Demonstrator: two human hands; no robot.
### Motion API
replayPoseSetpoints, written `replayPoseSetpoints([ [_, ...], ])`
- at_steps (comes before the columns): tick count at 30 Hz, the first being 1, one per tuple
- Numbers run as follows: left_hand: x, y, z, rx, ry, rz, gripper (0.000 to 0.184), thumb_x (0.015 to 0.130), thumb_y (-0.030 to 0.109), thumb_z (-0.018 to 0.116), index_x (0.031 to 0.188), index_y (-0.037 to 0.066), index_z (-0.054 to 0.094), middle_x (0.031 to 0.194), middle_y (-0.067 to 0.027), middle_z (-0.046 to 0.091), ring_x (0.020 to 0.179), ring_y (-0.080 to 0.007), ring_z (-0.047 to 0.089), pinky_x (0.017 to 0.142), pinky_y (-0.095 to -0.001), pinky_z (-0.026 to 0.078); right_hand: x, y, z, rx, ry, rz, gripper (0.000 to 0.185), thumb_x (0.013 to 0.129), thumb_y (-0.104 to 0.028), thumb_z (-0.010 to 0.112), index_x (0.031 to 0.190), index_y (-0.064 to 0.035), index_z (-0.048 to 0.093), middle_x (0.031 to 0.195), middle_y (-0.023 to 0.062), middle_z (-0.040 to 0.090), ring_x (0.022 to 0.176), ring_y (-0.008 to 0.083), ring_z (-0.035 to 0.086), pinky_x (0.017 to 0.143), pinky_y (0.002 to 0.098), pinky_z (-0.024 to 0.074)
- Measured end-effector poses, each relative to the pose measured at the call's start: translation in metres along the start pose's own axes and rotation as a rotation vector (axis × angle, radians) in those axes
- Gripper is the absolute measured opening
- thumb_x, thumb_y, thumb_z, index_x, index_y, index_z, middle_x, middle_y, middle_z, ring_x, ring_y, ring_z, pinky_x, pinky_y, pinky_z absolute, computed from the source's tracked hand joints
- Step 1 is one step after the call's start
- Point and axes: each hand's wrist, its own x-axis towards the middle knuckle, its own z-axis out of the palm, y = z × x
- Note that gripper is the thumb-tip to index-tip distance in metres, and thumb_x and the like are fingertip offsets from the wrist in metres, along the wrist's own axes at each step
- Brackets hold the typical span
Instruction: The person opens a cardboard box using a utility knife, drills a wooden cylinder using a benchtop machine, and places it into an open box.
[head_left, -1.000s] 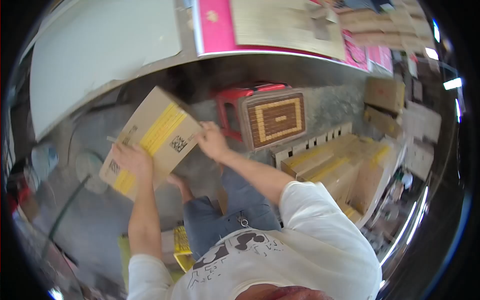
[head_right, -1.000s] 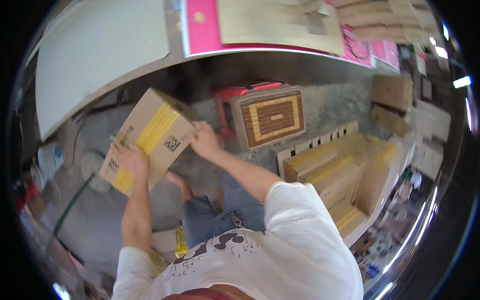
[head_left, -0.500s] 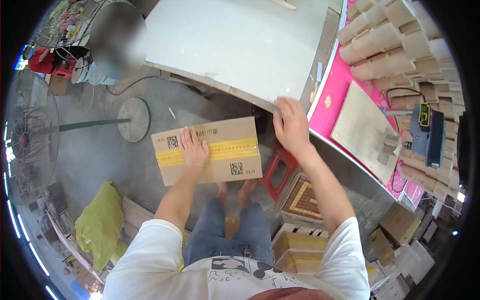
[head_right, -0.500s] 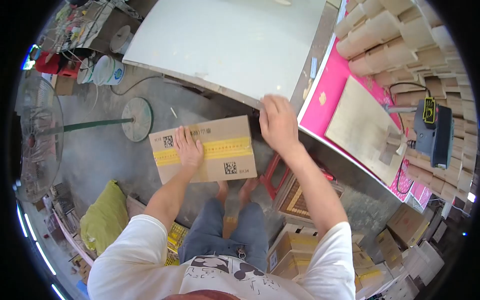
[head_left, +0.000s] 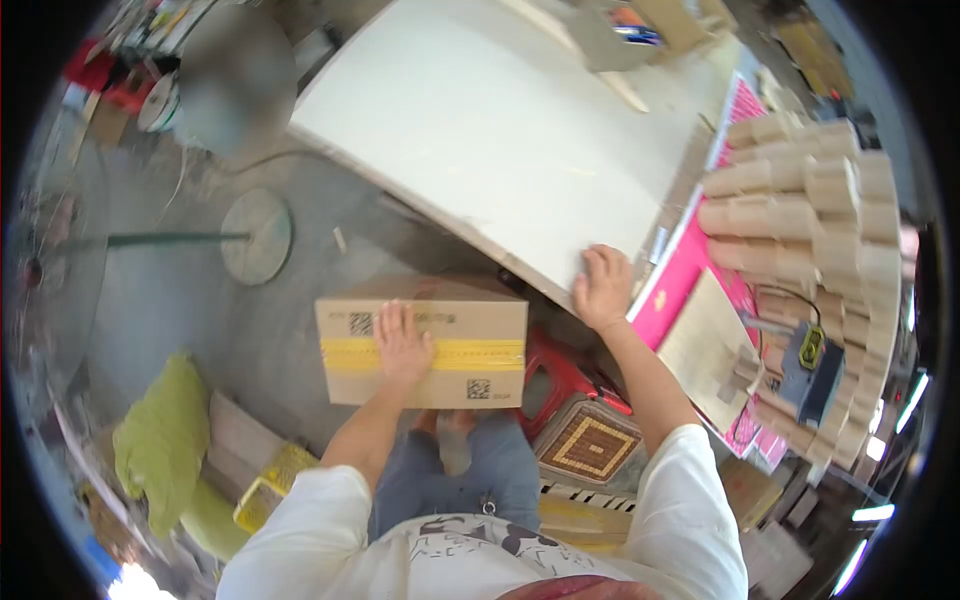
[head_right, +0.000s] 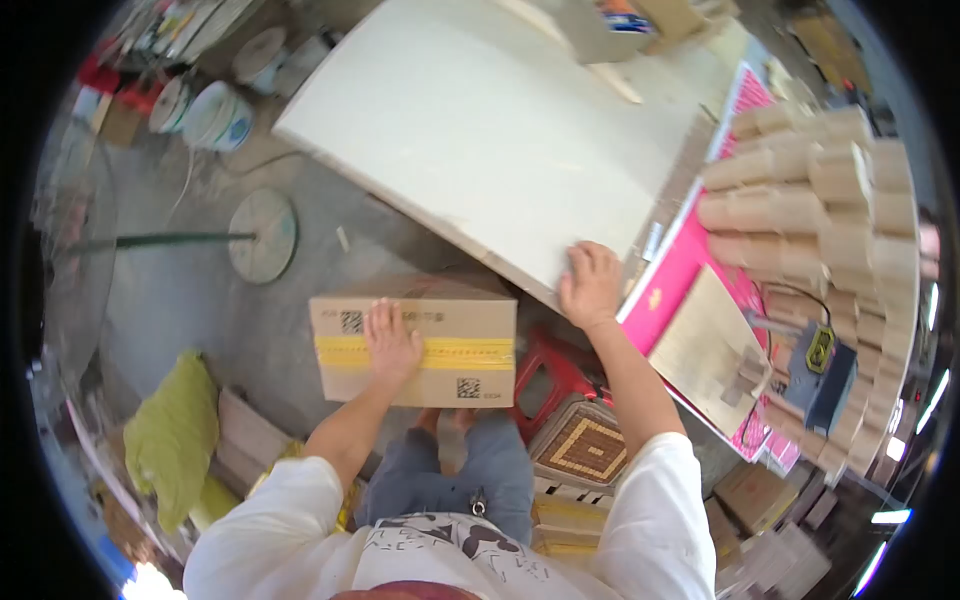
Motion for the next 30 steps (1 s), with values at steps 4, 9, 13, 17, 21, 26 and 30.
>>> replayPoseSetpoints([
  [4,0.004,-0.006,-0.006,-0.001,-0.035,-0.028,0.074,0.096,0.04,0.056,0.155,-0.002,0.042,0.167,-0.0234,0.029,0.158,-0.0386,0.019,0.129,-0.0572,0.011,-0.003,-0.001,0.009,-0.102,-0.002,-0.065,0.042,0.087,-0.018,0.061,0.126,-0.001,0.062,0.126,0.0239,0.06,0.119,0.045,0.053,0.103,0.0559,0.0423],
  [9,-0.004,-0.004,0.015,-0.014,-0.004,-0.003,0.074,0.093,0.04,0.059,0.152,-0.001,0.043,0.164,-0.022,0.031,0.156,-0.0405,0.021,0.126,-0.059,0.013,-0.013,0.013,0.02,-0.064,-0.022,-0.073,0.041,0.09,-0.025,0.061,0.127,-0.0077,0.061,0.131,0.0166,0.057,0.122,0.0395,0.049,0.106,0.052,0.0386],
  [13,-0.007,-0.009,0.014,-0.011,-0.079,-0.04,0.078,0.094,0.044,0.057,0.156,0.003,0.038,0.167,-0.0181,0.024,0.158,-0.0372,0.013,0.127,-0.059,0.009,-0.012,0.012,0.021,-0.04,-0.035,-0.076,0.042,0.088,-0.025,0.06,0.126,-0.0078,0.061,0.131,0.0162,0.056,0.123,0.0393,0.048,0.109,0.0521,0.0367],
  [17,-0.006,-0.011,0.019,-0.018,-0.086,-0.054,0.077,0.095,0.047,0.055,0.158,0.006,0.037,0.169,-0.0155,0.022,0.159,-0.0355,0.012,0.127,-0.0591,0.008,-0.004,0.011,0.02,-0.037,-0.054,-0.076,0.042,0.087,-0.022,0.06,0.127,-0.0056,0.061,0.131,0.0189,0.055,0.124,0.0401,0.048,0.109,0.0534,0.0357],
  [21,-0.004,-0.012,0.02,-0.033,-0.073,-0.061,0.076,0.095,0.046,0.056,0.157,0.006,0.039,0.168,-0.0151,0.024,0.159,-0.0356,0.013,0.128,-0.0584,0.009,-0.001,0.007,0.018,-0.037,-0.082,-0.083,0.043,0.087,-0.02,0.06,0.127,-0.003,0.059,0.13,0.0206,0.055,0.124,0.0397,0.047,0.109,0.0533,0.0352],
  [26,-0.006,-0.01,0.015,-0.039,-0.072,-0.061,0.077,0.093,0.044,0.058,0.157,0.005,0.04,0.168,-0.0159,0.026,0.158,-0.0354,0.016,0.128,-0.0577,0.009,-0.003,0.007,0.016,-0.025,-0.09,-0.088,0.046,0.088,-0.021,0.059,0.128,0.0003,0.058,0.131,0.0226,0.054,0.125,0.0404,0.046,0.11,0.054,0.0336],
  [30,-0.01,-0.007,0.015,-0.06,-0.077,-0.082,0.077,0.093,0.044,0.06,0.156,0.006,0.041,0.168,-0.0145,0.026,0.159,-0.0327,0.017,0.129,-0.0553,0.01,-0.006,0.01,0.015,-0.036,-0.12,-0.113,0.048,0.09,-0.021,0.058,0.132,0.0021,0.056,0.131,0.0236,0.054,0.127,0.0418,0.045,0.11,0.0549,0.033],
])
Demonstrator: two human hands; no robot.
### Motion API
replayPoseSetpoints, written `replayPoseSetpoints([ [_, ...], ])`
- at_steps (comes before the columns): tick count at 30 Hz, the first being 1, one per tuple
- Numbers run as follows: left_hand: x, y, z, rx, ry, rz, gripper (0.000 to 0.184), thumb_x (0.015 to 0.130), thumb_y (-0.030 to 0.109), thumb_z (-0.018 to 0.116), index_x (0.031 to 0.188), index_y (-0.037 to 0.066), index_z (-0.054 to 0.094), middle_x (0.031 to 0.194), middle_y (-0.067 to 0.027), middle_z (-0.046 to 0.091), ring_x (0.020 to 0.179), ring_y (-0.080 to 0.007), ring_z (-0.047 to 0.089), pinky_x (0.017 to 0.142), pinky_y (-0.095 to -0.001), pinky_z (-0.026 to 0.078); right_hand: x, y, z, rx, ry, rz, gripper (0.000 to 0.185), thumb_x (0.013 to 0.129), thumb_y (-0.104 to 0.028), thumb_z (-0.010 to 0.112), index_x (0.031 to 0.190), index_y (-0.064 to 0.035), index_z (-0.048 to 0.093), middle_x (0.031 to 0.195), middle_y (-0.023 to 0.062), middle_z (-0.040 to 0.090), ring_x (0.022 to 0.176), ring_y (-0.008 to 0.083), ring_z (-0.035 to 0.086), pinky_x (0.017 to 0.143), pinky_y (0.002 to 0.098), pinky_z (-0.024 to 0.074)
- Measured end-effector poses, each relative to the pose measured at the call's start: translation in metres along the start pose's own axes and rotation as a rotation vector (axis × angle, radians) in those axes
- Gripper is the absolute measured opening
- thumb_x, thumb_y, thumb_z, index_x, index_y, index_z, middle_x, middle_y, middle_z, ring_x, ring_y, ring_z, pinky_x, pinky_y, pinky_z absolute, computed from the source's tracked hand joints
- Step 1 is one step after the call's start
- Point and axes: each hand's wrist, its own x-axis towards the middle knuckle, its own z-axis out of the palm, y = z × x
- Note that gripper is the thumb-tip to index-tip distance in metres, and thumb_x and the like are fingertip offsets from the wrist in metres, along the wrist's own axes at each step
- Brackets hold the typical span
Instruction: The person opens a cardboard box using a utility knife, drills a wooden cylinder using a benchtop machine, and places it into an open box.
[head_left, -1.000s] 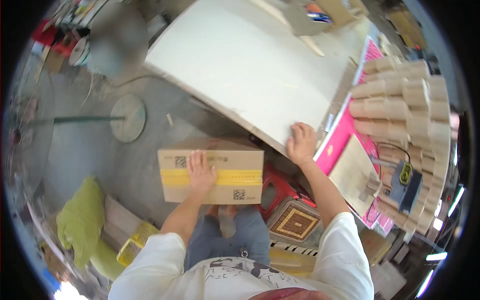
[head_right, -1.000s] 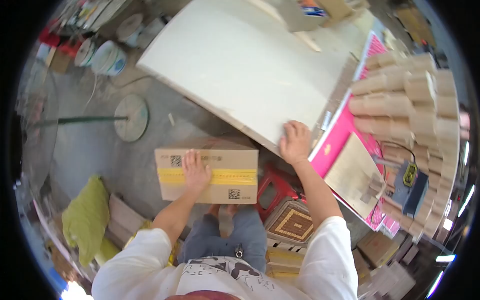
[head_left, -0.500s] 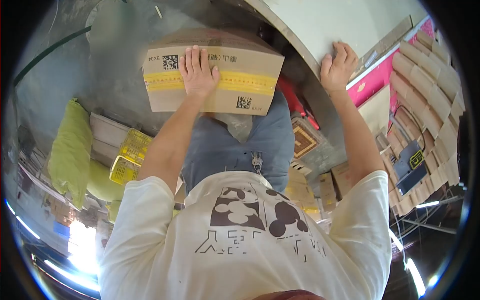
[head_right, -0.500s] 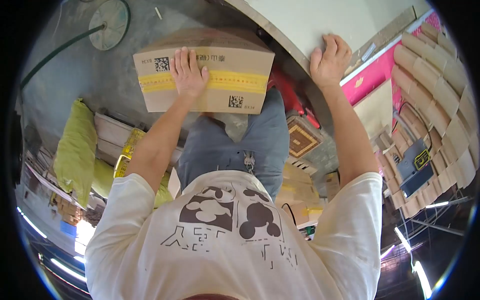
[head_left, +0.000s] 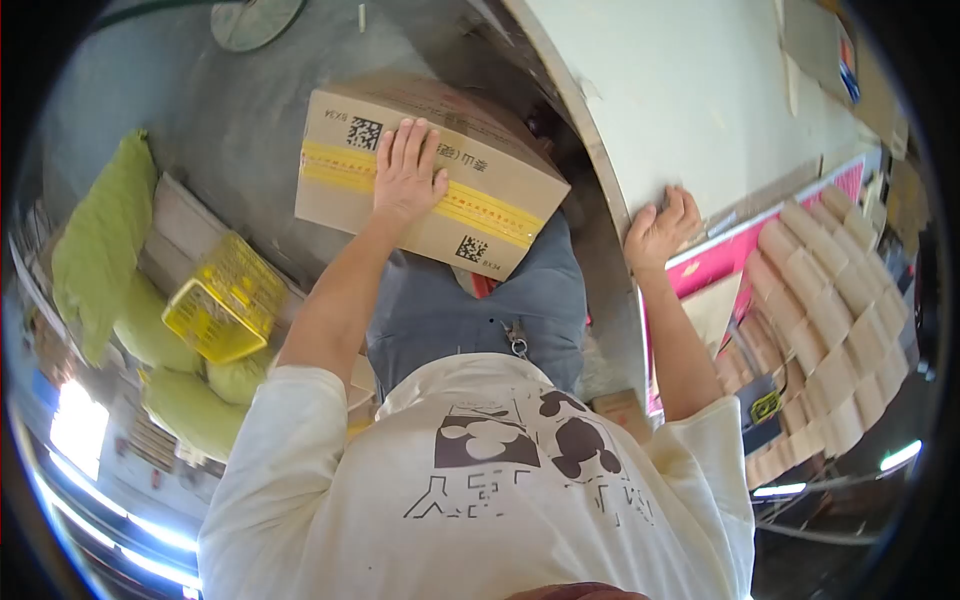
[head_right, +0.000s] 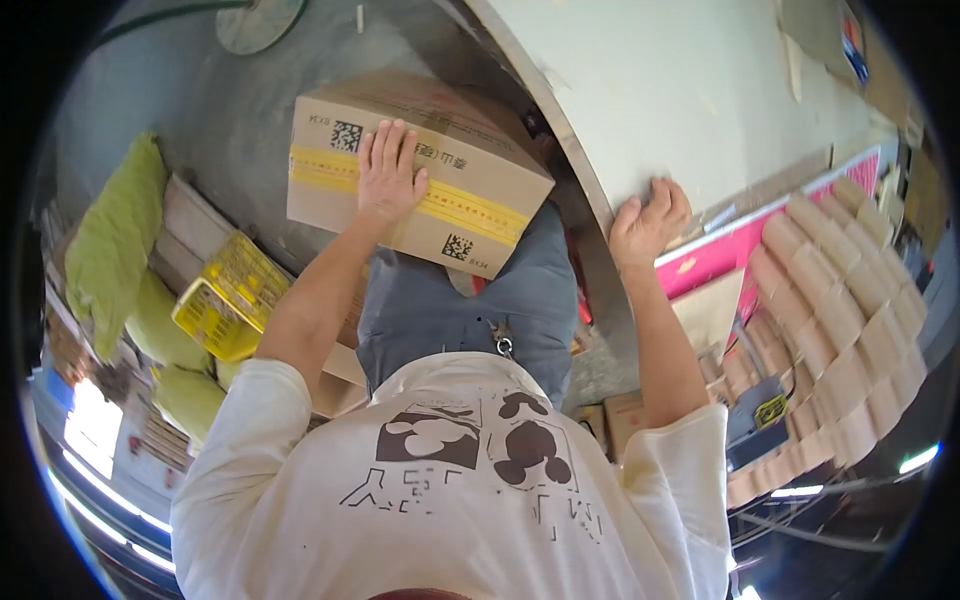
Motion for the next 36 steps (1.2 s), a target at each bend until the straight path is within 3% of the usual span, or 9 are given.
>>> replayPoseSetpoints([
  [6,0.008,-0.001,-0.014,-0.074,0.075,-0.036,0.068,0.091,0.04,0.064,0.15,0.008,0.051,0.163,-0.0128,0.037,0.157,-0.0302,0.025,0.129,-0.0523,0.016,-0.001,0.002,0.006,-0.023,-0.007,-0.03,0.046,0.095,-0.023,0.053,0.133,0.0036,0.055,0.135,0.0278,0.049,0.126,0.0443,0.044,0.11,0.0577,0.0327],
  [11,0.004,0.003,-0.021,-0.173,0.21,-0.041,0.061,0.087,0.03,0.068,0.143,0.009,0.058,0.156,-0.012,0.048,0.151,-0.0297,0.037,0.127,-0.0513,0.024,-0.005,0.008,0.005,-0.06,-0.015,-0.061,0.048,0.1,-0.029,0.052,0.135,0.004,0.055,0.141,0.0258,0.049,0.132,0.0424,0.043,0.112,0.0573,0.0316],
  [19,-0.002,0.005,-0.027,-0.14,0.302,0.004,0.058,0.087,0.027,0.069,0.14,0.006,0.06,0.153,-0.0139,0.051,0.15,-0.0301,0.04,0.125,-0.0522,0.028,-0.009,0.008,0.0,0.002,-0.057,-0.087,0.051,0.102,-0.026,0.05,0.142,0.0063,0.051,0.144,0.029,0.044,0.135,0.0443,0.04,0.116,0.0565,0.0297],
  [32,-0.007,0.012,-0.027,-0.089,0.412,0.054,0.056,0.087,0.024,0.068,0.138,0.002,0.059,0.151,-0.0159,0.051,0.148,-0.0324,0.041,0.125,-0.0524,0.029,-0.01,0.009,0.0,0.106,0.04,-0.203,0.047,0.088,-0.005,0.055,0.134,0.0057,0.054,0.138,0.0281,0.049,0.13,0.0457,0.044,0.113,0.0558,0.0325],
  [36,-0.015,0.022,-0.026,-0.024,0.488,0.076,0.055,0.088,0.022,0.066,0.138,0.001,0.059,0.149,-0.0162,0.052,0.147,-0.0328,0.042,0.124,-0.0508,0.03,-0.014,0.007,-0.006,0.192,0.108,-0.198,0.044,0.088,-0.008,0.058,0.129,0.005,0.058,0.136,0.0277,0.051,0.129,0.0459,0.046,0.113,0.055,0.0341],
])
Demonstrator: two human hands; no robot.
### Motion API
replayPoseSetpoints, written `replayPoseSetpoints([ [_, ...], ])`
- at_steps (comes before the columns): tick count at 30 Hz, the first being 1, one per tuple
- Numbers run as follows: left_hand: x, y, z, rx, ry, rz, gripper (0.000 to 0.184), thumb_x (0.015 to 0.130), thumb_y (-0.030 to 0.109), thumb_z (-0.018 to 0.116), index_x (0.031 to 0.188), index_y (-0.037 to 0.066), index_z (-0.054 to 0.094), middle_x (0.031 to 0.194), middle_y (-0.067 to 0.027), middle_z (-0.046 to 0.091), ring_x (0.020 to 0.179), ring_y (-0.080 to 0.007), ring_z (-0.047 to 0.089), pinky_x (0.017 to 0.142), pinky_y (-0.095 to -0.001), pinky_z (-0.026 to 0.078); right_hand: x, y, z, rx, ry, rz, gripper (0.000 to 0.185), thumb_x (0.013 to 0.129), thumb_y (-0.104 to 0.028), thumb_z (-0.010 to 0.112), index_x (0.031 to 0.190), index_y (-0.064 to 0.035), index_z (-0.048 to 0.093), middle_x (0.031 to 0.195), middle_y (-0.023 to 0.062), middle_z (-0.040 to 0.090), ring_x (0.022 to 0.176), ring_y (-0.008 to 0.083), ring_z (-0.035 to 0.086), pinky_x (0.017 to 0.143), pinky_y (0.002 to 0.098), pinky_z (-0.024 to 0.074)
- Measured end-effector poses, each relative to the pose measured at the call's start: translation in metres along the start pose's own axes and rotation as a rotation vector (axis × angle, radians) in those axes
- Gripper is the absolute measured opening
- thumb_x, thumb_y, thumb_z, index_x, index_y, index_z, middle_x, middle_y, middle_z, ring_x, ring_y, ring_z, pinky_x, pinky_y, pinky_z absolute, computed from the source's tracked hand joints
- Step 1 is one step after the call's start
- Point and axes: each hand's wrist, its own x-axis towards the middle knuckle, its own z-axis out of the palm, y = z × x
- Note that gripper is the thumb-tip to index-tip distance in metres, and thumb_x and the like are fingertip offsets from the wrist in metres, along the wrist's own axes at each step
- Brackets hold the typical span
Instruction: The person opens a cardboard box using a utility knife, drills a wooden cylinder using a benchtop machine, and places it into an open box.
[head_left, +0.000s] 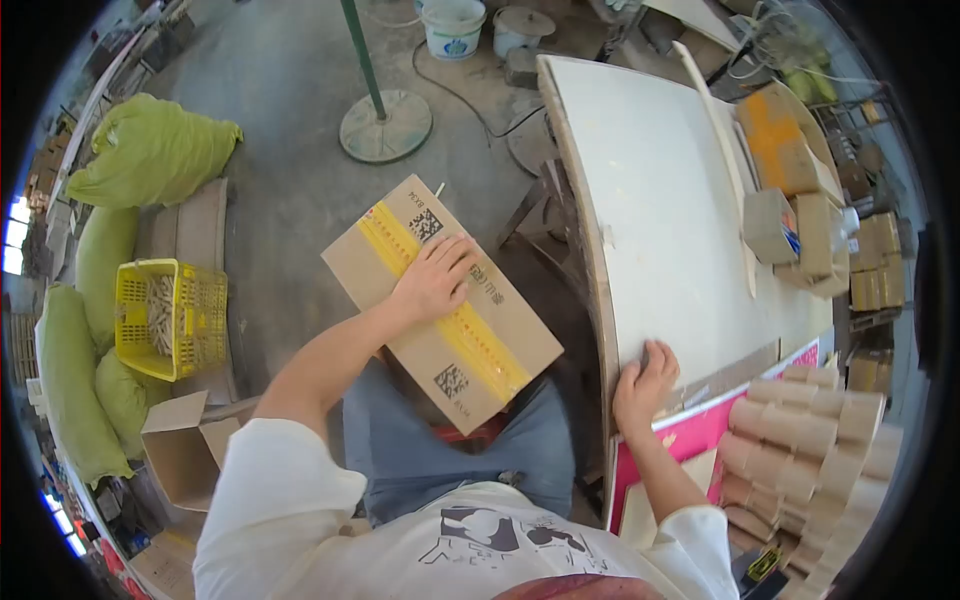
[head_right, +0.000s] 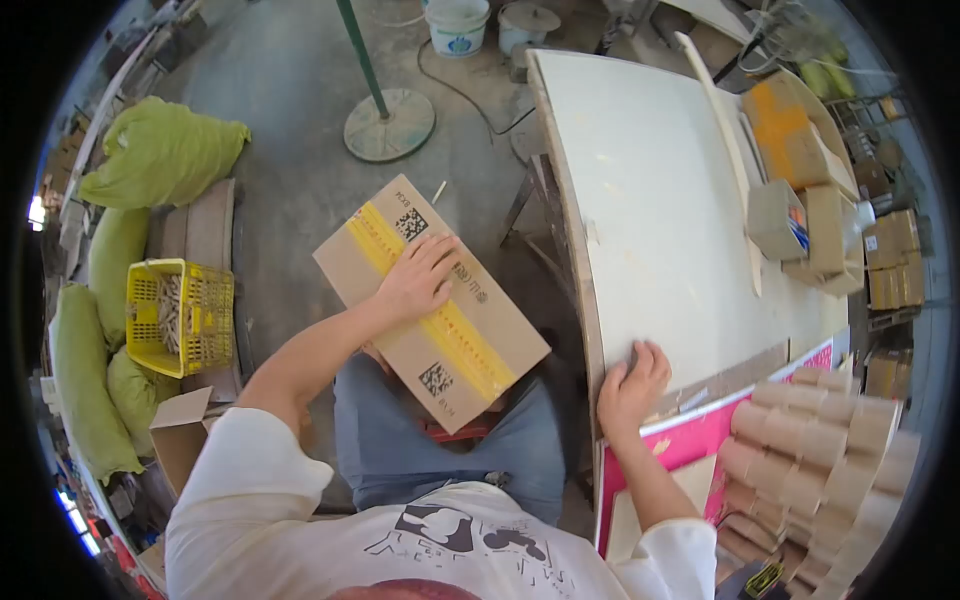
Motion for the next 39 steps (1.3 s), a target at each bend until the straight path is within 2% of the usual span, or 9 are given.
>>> replayPoseSetpoints([
  [2,-0.008,0.003,0.005,0.029,0.045,0.0,0.054,0.088,0.021,0.065,0.138,0.0,0.059,0.148,-0.0166,0.053,0.146,-0.0333,0.043,0.123,-0.0499,0.031,0.0,0.0,-0.001,-0.013,0.032,0.01,0.041,0.088,-0.01,0.058,0.127,0.0037,0.06,0.135,0.0253,0.053,0.129,0.0445,0.046,0.113,0.0548,0.0351],
  [5,-0.036,0.032,0.022,0.105,0.232,-0.375,0.053,0.089,0.021,0.065,0.137,0.0,0.059,0.144,-0.017,0.055,0.146,-0.0346,0.043,0.122,-0.0495,0.033,-0.012,0.003,0.005,-0.038,0.079,0.034,0.038,0.089,-0.012,0.059,0.124,0.0017,0.062,0.134,0.0214,0.056,0.13,0.0413,0.048,0.111,0.0539,0.0371],
  [12,-0.208,0.191,0.021,0.113,0.154,-0.439,0.072,0.091,0.031,0.068,0.153,0.002,0.045,0.155,-0.0224,0.045,0.146,-0.041,0.041,0.118,-0.0533,0.039,-0.023,-0.021,0.007,0.035,0.083,-0.188,0.032,0.091,-0.014,0.063,0.12,-0.0008,0.064,0.131,0.0197,0.061,0.126,0.0389,0.054,0.106,0.0523,0.0422],
  [15,-0.234,0.224,0.006,-0.378,-0.139,-0.78,0.092,0.09,0.039,0.075,0.16,0.0,0.029,0.158,-0.0299,0.038,0.147,-0.0442,0.04,0.117,-0.0502,0.04,-0.051,-0.065,0.01,0.193,0.034,-0.444,0.035,0.092,-0.016,0.065,0.122,0.0005,0.063,0.132,0.0236,0.061,0.126,0.0413,0.056,0.106,0.0515,0.0446],
  [17,-0.246,0.229,0.027,-0.556,-0.085,-0.963,0.108,0.086,0.046,0.08,0.161,-0.002,0.019,0.158,-0.033,0.037,0.148,-0.0453,0.039,0.119,-0.0481,0.039,-0.065,-0.088,0.031,0.237,-0.017,-0.57,0.043,0.092,-0.019,0.066,0.128,0.0018,0.06,0.136,0.0245,0.059,0.129,0.0416,0.054,0.108,0.0505,0.0448],
  [25,-0.213,0.237,0.022,-0.63,-0.06,-1.026,0.122,0.08,0.053,0.086,0.16,-0.007,0.017,0.158,-0.0344,0.036,0.149,-0.0434,0.039,0.122,-0.0471,0.036,-0.049,-0.087,0.099,0.214,-0.351,0.017,0.064,0.094,-0.038,0.065,0.143,0.0019,0.054,0.146,0.0261,0.054,0.137,0.042,0.051,0.113,0.0503,0.0443],
  [28,-0.21,0.211,0.071,-0.912,0.217,-0.924,0.118,0.082,0.049,0.085,0.159,-0.009,0.018,0.157,-0.0355,0.036,0.148,-0.0423,0.04,0.121,-0.0461,0.036,-0.035,-0.077,0.102,0.243,-0.431,0.092,0.068,0.094,-0.044,0.063,0.142,0.0025,0.055,0.144,0.0294,0.057,0.134,0.0428,0.055,0.113,0.0475,0.0441],
  [35,-0.206,0.163,0.07,-0.87,0.397,-1.016,0.104,0.09,0.042,0.08,0.157,-0.011,0.022,0.155,-0.0347,0.038,0.146,-0.0411,0.04,0.121,-0.0463,0.035,-0.026,-0.057,0.137,0.473,-0.435,0.245,0.065,0.096,-0.05,0.061,0.132,0.0052,0.063,0.129,0.0313,0.066,0.125,0.0445,0.061,0.106,0.0473,0.0465],
  [39,-0.182,0.125,0.053,-0.845,0.486,-1.071,0.096,0.093,0.039,0.077,0.158,-0.008,0.024,0.156,-0.0315,0.038,0.146,-0.0408,0.04,0.121,-0.0454,0.035,-0.041,-0.058,0.145,0.621,-0.239,0.269,0.06,0.095,-0.048,0.068,0.124,0.0043,0.068,0.12,0.0274,0.071,0.115,0.0403,0.068,0.101,0.0441,0.0503],
])
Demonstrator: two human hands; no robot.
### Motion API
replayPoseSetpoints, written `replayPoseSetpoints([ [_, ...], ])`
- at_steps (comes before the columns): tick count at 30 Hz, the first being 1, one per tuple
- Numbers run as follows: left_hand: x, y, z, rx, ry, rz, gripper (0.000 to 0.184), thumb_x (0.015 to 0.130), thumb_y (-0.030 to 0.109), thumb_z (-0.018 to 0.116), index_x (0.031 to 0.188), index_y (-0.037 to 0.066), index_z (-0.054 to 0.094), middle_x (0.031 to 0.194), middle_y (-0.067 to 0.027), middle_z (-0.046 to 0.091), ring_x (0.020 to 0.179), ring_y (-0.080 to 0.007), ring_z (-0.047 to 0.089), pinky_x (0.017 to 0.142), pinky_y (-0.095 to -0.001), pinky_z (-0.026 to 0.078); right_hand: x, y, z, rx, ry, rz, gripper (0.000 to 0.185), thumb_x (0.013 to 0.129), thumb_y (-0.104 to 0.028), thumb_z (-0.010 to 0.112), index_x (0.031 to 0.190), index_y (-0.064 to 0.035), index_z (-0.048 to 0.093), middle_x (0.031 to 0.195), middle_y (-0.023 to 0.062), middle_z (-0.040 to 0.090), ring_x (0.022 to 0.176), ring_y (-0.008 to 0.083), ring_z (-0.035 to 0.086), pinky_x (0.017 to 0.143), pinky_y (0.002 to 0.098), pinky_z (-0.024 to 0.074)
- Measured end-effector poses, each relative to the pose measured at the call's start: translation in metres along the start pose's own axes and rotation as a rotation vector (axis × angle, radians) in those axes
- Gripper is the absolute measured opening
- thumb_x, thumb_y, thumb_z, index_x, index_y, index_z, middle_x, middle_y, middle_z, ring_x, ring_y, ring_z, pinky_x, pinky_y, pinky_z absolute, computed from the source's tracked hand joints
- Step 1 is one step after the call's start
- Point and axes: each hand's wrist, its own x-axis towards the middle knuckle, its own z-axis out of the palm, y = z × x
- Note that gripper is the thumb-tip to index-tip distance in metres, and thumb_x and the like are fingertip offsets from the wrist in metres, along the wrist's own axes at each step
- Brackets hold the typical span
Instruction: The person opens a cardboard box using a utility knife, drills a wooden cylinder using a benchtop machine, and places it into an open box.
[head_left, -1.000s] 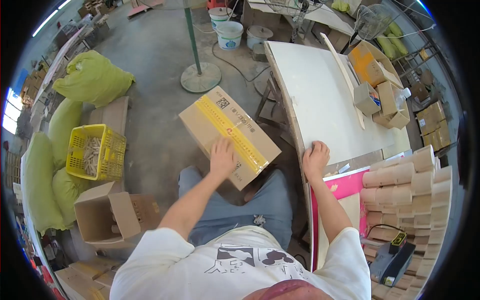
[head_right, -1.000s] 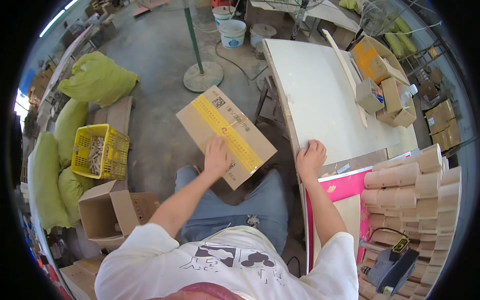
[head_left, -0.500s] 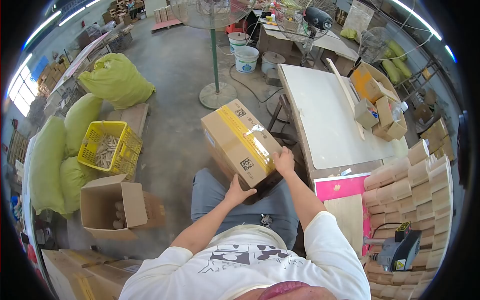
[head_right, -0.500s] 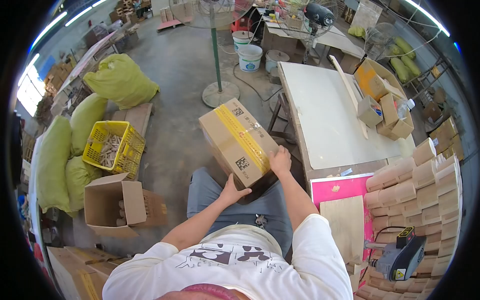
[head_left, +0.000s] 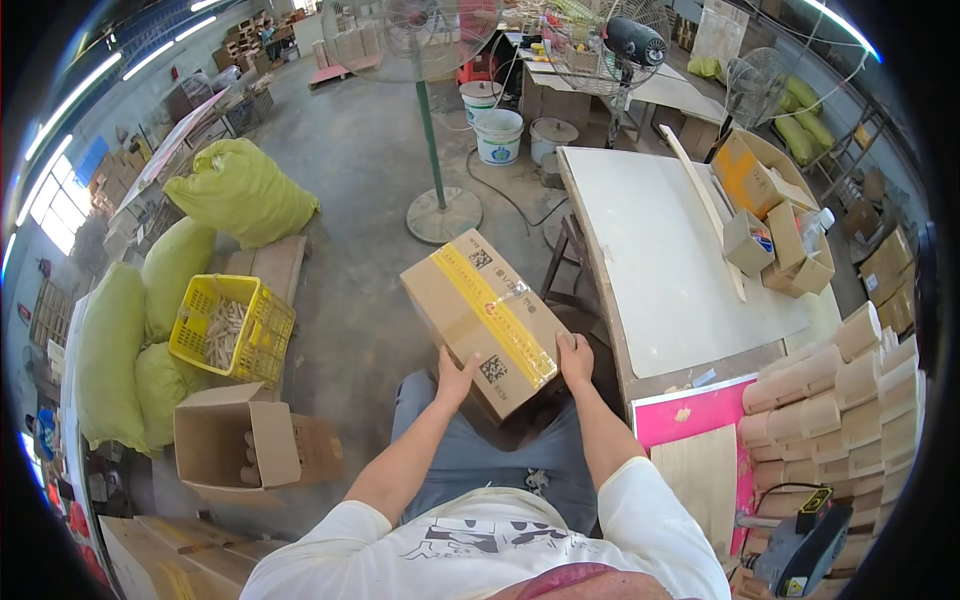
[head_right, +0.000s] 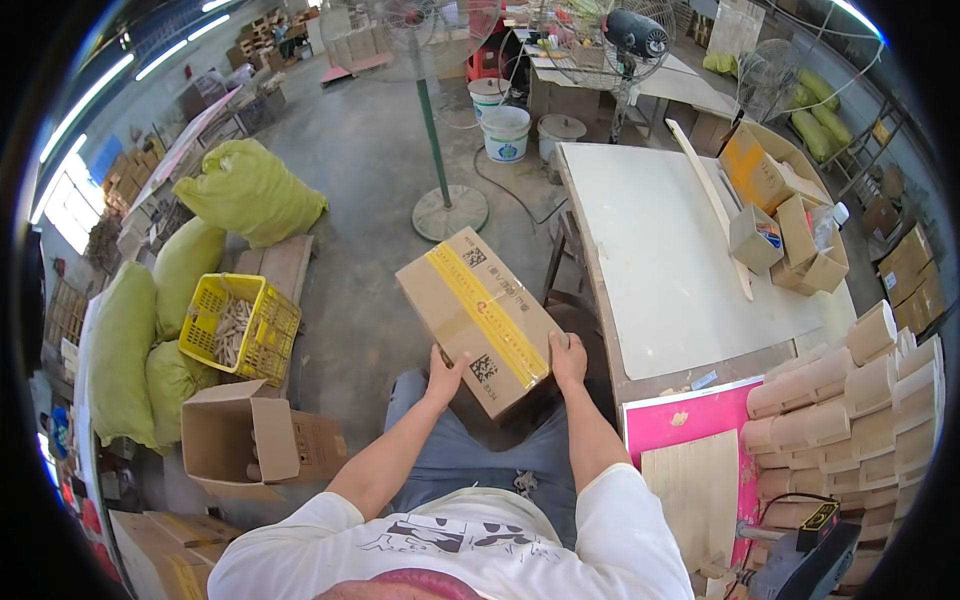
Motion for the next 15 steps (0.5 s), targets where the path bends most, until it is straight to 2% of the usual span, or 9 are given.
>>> replayPoseSetpoints([
  [1,0.008,0.003,0.001,0.01,0.03,-0.014,0.094,0.094,0.039,0.076,0.158,-0.006,0.025,0.156,-0.0304,0.038,0.146,-0.0406,0.04,0.121,-0.045,0.034,-0.001,0.003,0.003,0.036,0.044,-0.017,0.055,0.094,-0.044,0.072,0.122,0.0038,0.069,0.114,0.025,0.073,0.108,0.0366,0.071,0.097,0.0418,0.052],
  [3,0.024,0.003,0.004,0.029,0.087,-0.028,0.087,0.097,0.037,0.073,0.159,-0.002,0.027,0.156,-0.0276,0.039,0.146,-0.0402,0.039,0.121,-0.0447,0.034,0.001,0.007,0.005,0.132,0.037,-0.012,0.053,0.095,-0.043,0.072,0.121,0.0032,0.069,0.112,0.0241,0.074,0.106,0.0351,0.071,0.095,0.0412,0.0525],
  [7,0.043,-0.012,0.016,-0.121,0.13,0.019,0.086,0.101,0.036,0.067,0.162,-0.001,0.019,0.16,-0.026,0.033,0.148,-0.0377,0.036,0.122,-0.044,0.032,-0.001,0.013,0.01,0.187,0.073,-0.039,0.047,0.096,-0.04,0.071,0.119,0.0016,0.07,0.11,0.0226,0.074,0.102,0.033,0.072,0.092,0.0398,0.0533],
  [12,0.03,-0.01,0.018,-0.206,0.103,-0.052,0.084,0.107,0.034,0.058,0.166,0.002,0.008,0.165,-0.0222,0.024,0.15,-0.0333,0.033,0.122,-0.0423,0.031,-0.011,0.005,0.002,0.133,0.078,0.017,0.045,0.097,-0.041,0.07,0.117,-0.0002,0.071,0.107,0.0218,0.075,0.1,0.0341,0.073,0.092,0.0413,0.0538],
  [15,0.037,-0.005,0.019,-0.327,0.1,-0.12,0.081,0.107,0.029,0.057,0.167,0.005,0.008,0.165,-0.0201,0.027,0.148,-0.0318,0.035,0.121,-0.0418,0.032,-0.023,0.003,0.004,0.08,0.121,0.066,0.045,0.097,-0.041,0.069,0.118,-0.0017,0.071,0.107,0.0216,0.075,0.101,0.0348,0.073,0.092,0.042,0.0541],
])
